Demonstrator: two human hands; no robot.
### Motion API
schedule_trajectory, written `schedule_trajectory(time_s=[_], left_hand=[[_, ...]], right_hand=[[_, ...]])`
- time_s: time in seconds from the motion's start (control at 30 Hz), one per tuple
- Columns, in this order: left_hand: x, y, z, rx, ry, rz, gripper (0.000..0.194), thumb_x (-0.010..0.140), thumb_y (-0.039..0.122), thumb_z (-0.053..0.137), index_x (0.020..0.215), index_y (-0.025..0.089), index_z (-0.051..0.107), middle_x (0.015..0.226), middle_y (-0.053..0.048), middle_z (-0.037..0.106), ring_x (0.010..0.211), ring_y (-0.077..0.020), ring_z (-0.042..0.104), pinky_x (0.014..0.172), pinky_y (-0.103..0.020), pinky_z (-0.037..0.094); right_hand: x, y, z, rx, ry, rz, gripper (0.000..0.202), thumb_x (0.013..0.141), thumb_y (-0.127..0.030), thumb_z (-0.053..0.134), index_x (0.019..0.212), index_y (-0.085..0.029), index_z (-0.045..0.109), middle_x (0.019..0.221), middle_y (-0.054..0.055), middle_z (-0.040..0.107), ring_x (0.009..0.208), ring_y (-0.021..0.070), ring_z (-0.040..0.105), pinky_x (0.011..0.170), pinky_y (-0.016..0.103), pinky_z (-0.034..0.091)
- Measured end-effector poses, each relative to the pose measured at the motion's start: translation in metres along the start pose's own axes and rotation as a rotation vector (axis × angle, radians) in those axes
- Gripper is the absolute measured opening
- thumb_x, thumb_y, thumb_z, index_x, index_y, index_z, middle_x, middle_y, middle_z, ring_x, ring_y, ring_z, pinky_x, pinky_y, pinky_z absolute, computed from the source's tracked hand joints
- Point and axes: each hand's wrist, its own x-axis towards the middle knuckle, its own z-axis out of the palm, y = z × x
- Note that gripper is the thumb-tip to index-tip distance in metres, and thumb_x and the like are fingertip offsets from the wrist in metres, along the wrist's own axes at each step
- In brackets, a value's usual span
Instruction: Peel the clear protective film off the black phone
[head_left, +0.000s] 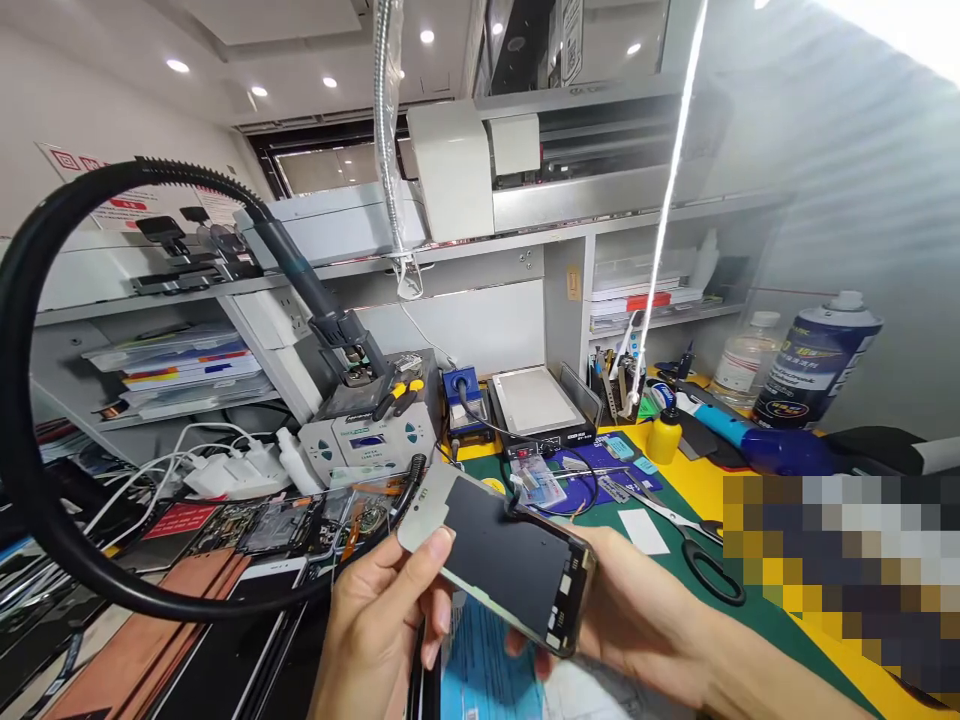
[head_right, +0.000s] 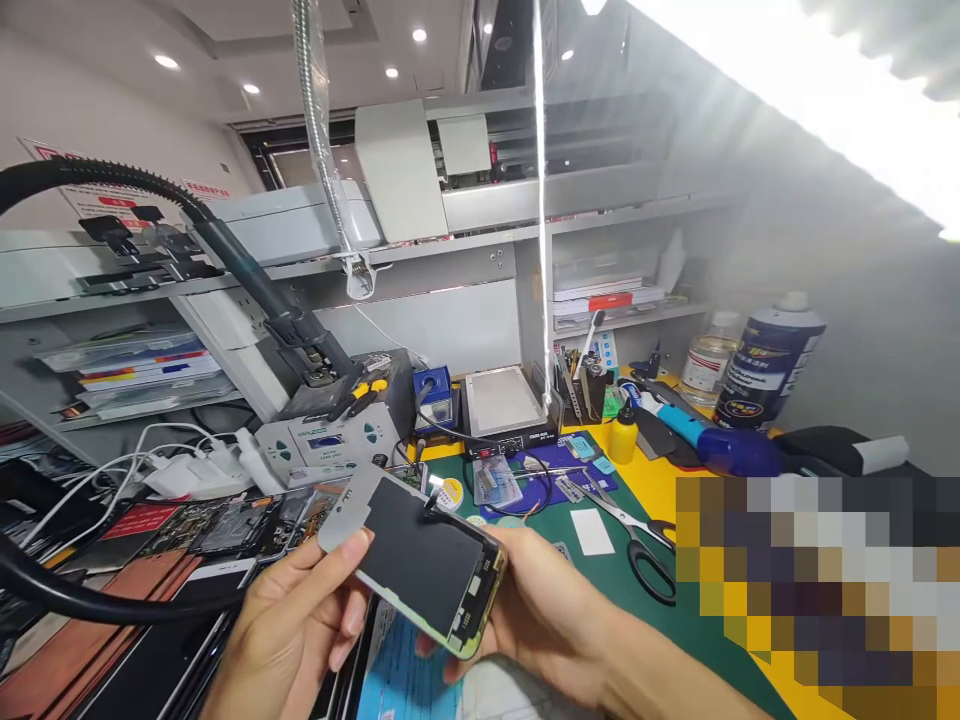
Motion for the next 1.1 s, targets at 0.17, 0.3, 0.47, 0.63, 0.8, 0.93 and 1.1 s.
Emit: schedule_trajectory(time_s=[0.17, 0.3, 0.47, 0.63, 0.8, 0.93, 1.1], left_hand=[[0.003, 0.004, -0.008, 0.028, -0.001, 0.087, 0.033, 0.072, 0.042, 0.087, 0.073, 0.017, 0.066, 0.053, 0.005, 0.055, 0.044, -0.0083, 0.048, 0.035, -0.015, 0.038], [0.006, 0.001, -0.012, 0.055, -0.015, 0.108, 0.031, 0.077, 0.041, 0.083, 0.070, 0.018, 0.064, 0.051, 0.006, 0.055, 0.042, -0.0086, 0.048, 0.035, -0.017, 0.040], [0.006, -0.001, -0.015, 0.082, -0.025, 0.101, 0.028, 0.080, 0.042, 0.081, 0.074, 0.019, 0.066, 0.052, 0.006, 0.059, 0.040, -0.0098, 0.051, 0.036, -0.019, 0.042], [0.006, -0.002, -0.015, 0.120, -0.028, 0.083, 0.027, 0.084, 0.043, 0.077, 0.076, 0.018, 0.069, 0.056, 0.003, 0.065, 0.044, -0.0124, 0.058, 0.041, -0.021, 0.045], [0.006, -0.007, -0.018, 0.220, -0.067, 0.099, 0.035, 0.087, 0.048, 0.072, 0.076, 0.015, 0.073, 0.058, -0.003, 0.071, 0.054, -0.0193, 0.067, 0.053, -0.028, 0.057], [0.005, -0.009, -0.020, 0.195, -0.106, 0.122, 0.033, 0.087, 0.046, 0.073, 0.090, 0.014, 0.078, 0.075, -0.006, 0.079, 0.065, -0.0229, 0.072, 0.059, -0.032, 0.062], [0.005, -0.007, -0.021, 0.156, -0.114, 0.107, 0.035, 0.082, 0.047, 0.076, 0.088, 0.013, 0.080, 0.079, -0.008, 0.081, 0.066, -0.0288, 0.075, 0.060, -0.038, 0.066]], right_hand=[[-0.010, -0.019, 0.003, -0.150, 0.057, -0.164, 0.045, 0.100, -0.044, 0.052, 0.080, -0.009, 0.073, 0.070, 0.009, 0.073, 0.054, 0.0158, 0.066, 0.053, 0.027, 0.055], [-0.017, -0.021, 0.002, -0.390, 0.053, -0.235, 0.033, 0.085, -0.043, 0.076, 0.074, -0.012, 0.069, 0.064, 0.005, 0.072, 0.057, 0.0141, 0.066, 0.054, 0.023, 0.052], [-0.017, -0.021, 0.000, -0.490, 0.082, -0.213, 0.034, 0.083, -0.043, 0.078, 0.072, -0.012, 0.068, 0.063, 0.007, 0.075, 0.052, 0.0124, 0.063, 0.056, 0.024, 0.052], [-0.017, -0.022, -0.002, -0.487, 0.087, -0.226, 0.034, 0.082, -0.043, 0.079, 0.074, -0.011, 0.071, 0.063, 0.007, 0.075, 0.052, 0.0128, 0.064, 0.056, 0.024, 0.053], [-0.015, -0.020, -0.001, -0.503, 0.082, -0.246, 0.035, 0.084, -0.044, 0.079, 0.078, -0.010, 0.074, 0.068, 0.008, 0.074, 0.059, 0.0147, 0.066, 0.058, 0.025, 0.056], [-0.013, -0.017, -0.001, -0.513, 0.082, -0.234, 0.032, 0.081, -0.042, 0.081, 0.078, -0.012, 0.073, 0.069, 0.007, 0.075, 0.058, 0.0154, 0.066, 0.059, 0.027, 0.056], [-0.016, -0.017, 0.001, -0.533, 0.098, -0.232, 0.032, 0.074, -0.041, 0.087, 0.077, -0.013, 0.072, 0.069, 0.006, 0.076, 0.057, 0.0147, 0.065, 0.058, 0.026, 0.055]])
